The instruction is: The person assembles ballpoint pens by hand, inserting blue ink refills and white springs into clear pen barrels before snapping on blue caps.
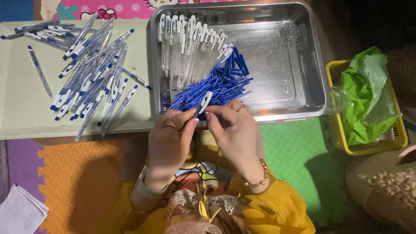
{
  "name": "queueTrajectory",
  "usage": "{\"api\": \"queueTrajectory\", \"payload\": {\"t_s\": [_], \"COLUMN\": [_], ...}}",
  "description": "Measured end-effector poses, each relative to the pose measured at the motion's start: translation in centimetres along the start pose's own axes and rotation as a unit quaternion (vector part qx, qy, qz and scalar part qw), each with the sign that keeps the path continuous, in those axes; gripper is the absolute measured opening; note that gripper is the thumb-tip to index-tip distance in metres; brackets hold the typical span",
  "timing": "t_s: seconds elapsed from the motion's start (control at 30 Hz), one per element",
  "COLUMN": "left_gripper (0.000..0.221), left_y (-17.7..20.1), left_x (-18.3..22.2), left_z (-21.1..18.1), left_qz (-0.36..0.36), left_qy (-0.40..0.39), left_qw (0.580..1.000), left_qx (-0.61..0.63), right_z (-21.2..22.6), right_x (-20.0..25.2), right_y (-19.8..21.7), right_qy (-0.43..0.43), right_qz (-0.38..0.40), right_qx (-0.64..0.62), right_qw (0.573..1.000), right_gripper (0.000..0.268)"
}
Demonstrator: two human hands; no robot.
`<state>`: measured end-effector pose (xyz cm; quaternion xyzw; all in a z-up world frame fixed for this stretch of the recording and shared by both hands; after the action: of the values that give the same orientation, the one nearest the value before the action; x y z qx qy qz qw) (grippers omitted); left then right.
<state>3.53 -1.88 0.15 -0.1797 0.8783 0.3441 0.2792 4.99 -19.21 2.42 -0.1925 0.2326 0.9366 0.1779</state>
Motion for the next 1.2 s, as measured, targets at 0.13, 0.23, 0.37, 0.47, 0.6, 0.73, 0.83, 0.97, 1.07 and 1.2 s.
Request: {"api": "queueTrajectory", "payload": {"t_s": [0.13, 0.23, 0.37, 0.47, 0.6, 0.73, 0.83, 0.97, 1.07, 1.2], "left_gripper": [0.021, 0.02, 0.02, 0.019, 0.018, 0.021, 0.026, 0.034, 0.036, 0.032], "left_y": [-0.1, 0.2, -0.2, -0.4, -0.1, 0.6, 0.4, 0.2, 0.2, 1.0], "left_x": [0.6, 0.3, 0.3, 0.6, 0.1, -0.7, -0.7, -0.1, 0.6, 0.5], "left_z": [0.4, 0.7, 0.3, 0.7, 1.4, 1.2, 0.5, 0.9, 1.4, 2.2], "left_qz": [-0.034, -0.017, -0.007, 0.007, 0.061, 0.089, 0.131, 0.185, 0.206, 0.214], "left_qy": [-0.025, 0.025, 0.019, 0.06, 0.208, 0.201, 0.184, 0.227, 0.255, 0.25], "left_qw": [0.999, 1.0, 1.0, 0.998, 0.967, 0.959, 0.959, 0.927, 0.9, 0.9], "left_qx": [-0.032, 0.001, -0.008, 0.015, 0.136, 0.179, 0.172, 0.234, 0.286, 0.285], "right_z": [1.0, 0.6, 0.1, -0.6, -0.6, -1.4, -3.1, -4.9, -5.5, -6.8], "right_x": [0.4, 0.4, 0.8, 1.5, 1.0, -0.6, -0.7, -0.8, -2.0, -4.6], "right_y": [-0.3, -0.6, -0.7, -1.0, -0.9, -0.5, -2.5, -4.2, -3.8, -0.6], "right_qy": [0.059, 0.077, 0.055, 0.03, -0.002, -0.169, -0.25, -0.309, -0.321, -0.323], "right_qz": [-0.012, -0.019, -0.043, -0.064, -0.003, 0.036, 0.009, 0.006, -0.011, -0.08], "right_qx": [0.09, 0.07, 0.031, 0.003, -0.018, -0.135, -0.327, -0.44, -0.489, -0.545], "right_qw": [0.994, 0.994, 0.997, 0.997, 1.0, 0.976, 0.911, 0.843, 0.811, 0.77], "right_gripper": [0.012, 0.013, 0.013, 0.013, 0.014, 0.029, 0.036, 0.032, 0.04, 0.036]}}
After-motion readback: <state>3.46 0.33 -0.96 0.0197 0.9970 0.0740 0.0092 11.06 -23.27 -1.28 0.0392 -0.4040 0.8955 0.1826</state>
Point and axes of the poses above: each hand's wrist, its own x-axis away from the middle knuckle, its own y-axis out of the back of the hand, z = x × y, the point moved 5 cm from there along -x, towards the middle knuckle, and after that the axes turned 14 degrees about -z, right-handed, at the moved point
